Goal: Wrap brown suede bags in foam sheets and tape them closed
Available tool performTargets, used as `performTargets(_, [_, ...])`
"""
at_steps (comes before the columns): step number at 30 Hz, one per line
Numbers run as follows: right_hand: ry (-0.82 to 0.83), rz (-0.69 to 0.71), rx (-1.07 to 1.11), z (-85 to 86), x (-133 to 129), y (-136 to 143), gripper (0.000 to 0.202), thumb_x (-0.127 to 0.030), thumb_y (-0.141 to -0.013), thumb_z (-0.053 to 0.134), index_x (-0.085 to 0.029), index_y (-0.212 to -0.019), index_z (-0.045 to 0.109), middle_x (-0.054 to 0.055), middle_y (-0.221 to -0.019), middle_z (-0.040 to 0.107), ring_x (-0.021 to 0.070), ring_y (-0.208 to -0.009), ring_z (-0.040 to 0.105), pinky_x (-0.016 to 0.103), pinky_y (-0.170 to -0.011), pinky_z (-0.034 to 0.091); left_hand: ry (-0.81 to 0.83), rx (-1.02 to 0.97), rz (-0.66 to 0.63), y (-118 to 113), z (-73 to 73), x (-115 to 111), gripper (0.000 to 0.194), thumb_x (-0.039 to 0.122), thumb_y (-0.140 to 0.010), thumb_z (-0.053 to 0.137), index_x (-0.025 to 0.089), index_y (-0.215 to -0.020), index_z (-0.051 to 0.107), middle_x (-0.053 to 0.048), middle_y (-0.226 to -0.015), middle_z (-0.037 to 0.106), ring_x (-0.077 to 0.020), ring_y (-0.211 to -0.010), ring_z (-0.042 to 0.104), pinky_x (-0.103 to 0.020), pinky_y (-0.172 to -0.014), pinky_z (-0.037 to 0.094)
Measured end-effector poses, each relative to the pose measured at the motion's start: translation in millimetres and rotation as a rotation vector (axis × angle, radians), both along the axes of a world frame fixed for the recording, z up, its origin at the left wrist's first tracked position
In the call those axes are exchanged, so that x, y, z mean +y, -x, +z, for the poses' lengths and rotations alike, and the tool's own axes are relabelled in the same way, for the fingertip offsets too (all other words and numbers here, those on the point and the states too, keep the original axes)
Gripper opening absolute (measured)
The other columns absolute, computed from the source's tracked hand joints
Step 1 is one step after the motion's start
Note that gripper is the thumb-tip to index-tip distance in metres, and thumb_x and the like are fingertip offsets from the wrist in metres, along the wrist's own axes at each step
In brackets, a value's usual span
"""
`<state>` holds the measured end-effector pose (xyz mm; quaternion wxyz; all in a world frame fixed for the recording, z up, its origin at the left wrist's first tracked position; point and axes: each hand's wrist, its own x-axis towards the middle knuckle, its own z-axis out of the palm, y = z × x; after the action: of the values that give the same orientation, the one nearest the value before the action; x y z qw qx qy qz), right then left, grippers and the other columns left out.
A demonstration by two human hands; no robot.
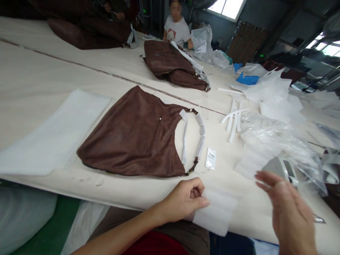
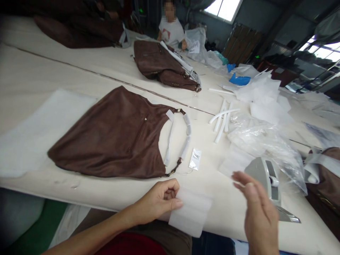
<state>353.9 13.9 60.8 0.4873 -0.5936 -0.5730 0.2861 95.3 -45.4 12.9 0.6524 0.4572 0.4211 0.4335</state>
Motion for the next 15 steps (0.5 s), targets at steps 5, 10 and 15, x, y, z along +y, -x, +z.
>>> performTargets(5, [0.395, 0.455, 0.161, -35.2, -38.9, 26.6, 0.043, -0.053, -0.089, 0.055, -0.02, -0.11, 0.072, 0.011, -0.103, 0.073, 0.0318, -0.1, 0.065, 0.045, -0.089, 0.052, 0.02, -0.11, 0.104, 6.8, 4.8, -0.1, 0.032, 0.039, -0.076, 0.074, 0.017, -0.076, 0.05, 0.004, -0.068, 0.047, -0.0093, -0.063, 0.044, -0.021, -0.06, 0.035])
performTargets(10, [0.024, 0.609, -0.425, -48.2, 24.4, 53.7, 0.031, -0.027, -0.092, 0.05, -0.02, -0.118, 0.067, 0.011, -0.136, 0.059, 0.0278, -0.129, 0.049, 0.045, -0.11, 0.038, -0.003, -0.2, 0.403, 33.7, 26.3, 12.4, 0.028, 0.035, -0.078, 0.075, 0.016, -0.093, 0.061, -0.002, -0.083, 0.064, -0.0148, -0.076, 0.06, -0.025, -0.07, 0.047])
performTargets(15, [-0.186, 0.929, -1.109, -43.2, 78.5, 74.4, 0.025, -0.014, -0.092, 0.049, -0.013, -0.114, 0.062, 0.017, -0.139, 0.053, 0.0306, -0.139, 0.036, 0.053, -0.11, 0.032, -0.055, -0.195, 0.728, 73.6, 48.6, 20.4, 0.025, 0.028, -0.073, 0.08, 0.017, -0.09, 0.065, -0.001, -0.09, 0.069, -0.0146, -0.079, 0.064, -0.026, -0.073, 0.054])
